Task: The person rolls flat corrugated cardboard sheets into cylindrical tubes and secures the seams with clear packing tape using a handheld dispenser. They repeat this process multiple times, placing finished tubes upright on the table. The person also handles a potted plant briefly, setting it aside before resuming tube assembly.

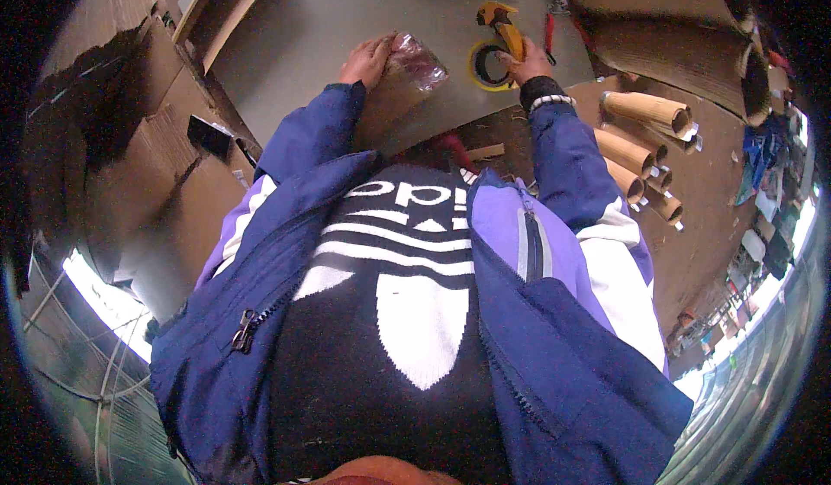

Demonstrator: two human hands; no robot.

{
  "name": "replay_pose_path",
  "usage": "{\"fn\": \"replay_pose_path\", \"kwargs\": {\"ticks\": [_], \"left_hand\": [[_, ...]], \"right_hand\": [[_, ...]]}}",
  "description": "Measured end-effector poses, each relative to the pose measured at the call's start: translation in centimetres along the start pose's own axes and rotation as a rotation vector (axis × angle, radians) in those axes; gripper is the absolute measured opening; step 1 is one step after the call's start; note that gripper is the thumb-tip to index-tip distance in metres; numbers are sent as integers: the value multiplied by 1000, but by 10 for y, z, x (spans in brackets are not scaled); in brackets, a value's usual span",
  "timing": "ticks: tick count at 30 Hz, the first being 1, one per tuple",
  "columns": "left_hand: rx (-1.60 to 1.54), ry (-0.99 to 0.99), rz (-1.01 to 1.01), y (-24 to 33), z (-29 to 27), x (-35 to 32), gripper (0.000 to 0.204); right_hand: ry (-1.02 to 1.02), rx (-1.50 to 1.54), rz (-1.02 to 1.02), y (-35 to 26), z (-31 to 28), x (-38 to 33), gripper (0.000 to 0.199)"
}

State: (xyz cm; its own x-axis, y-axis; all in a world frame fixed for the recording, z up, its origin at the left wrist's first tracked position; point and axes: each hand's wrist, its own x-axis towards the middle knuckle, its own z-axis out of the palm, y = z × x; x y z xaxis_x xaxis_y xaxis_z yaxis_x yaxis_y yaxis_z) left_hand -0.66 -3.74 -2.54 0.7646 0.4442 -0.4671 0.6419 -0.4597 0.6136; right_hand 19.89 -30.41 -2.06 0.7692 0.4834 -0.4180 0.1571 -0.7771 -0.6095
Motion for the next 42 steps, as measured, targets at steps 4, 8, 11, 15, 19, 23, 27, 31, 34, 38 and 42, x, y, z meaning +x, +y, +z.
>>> {"fn": "replay_pose_path", "kwargs": {"ticks": [4,8,11,15,19,23,27,31,34,38,42], "left_hand": [[-101,-30,-81,-11,3,18,47],[59,62,-292,-58,9,19,45],[64,216,-248,-143,-7,-25,48],[-22,254,-531,-256,-25,-125,44],[-956,333,-616,-277,-20,-173,58],[-1559,364,-623,-232,-44,-174,70],[-1494,139,-326,-205,-118,-169,76],[-1711,-133,80,-186,-163,-143,77],[-1649,-112,-216,-140,-141,-111,71],[-1835,-551,-208,-62,-94,-114,43],[-1509,-381,-360,-26,-95,-126,42]], "right_hand": [[157,-499,-495,-55,16,-16,64],[-148,-620,-796,-129,65,-38,69],[-340,-926,-758,-158,95,-53,92],[-381,-899,-704,-176,97,-48,105],[-397,-868,-729,-178,88,-53,103],[-329,-789,-724,-165,87,-57,106],[-204,-586,-770,-133,78,-47,117],[-43,-368,-698,-97,68,-49,120],[56,-400,-597,-80,68,-54,120],[167,-386,-569,-71,64,-55,119],[98,-220,-572,-66,53,-66,110]]}}
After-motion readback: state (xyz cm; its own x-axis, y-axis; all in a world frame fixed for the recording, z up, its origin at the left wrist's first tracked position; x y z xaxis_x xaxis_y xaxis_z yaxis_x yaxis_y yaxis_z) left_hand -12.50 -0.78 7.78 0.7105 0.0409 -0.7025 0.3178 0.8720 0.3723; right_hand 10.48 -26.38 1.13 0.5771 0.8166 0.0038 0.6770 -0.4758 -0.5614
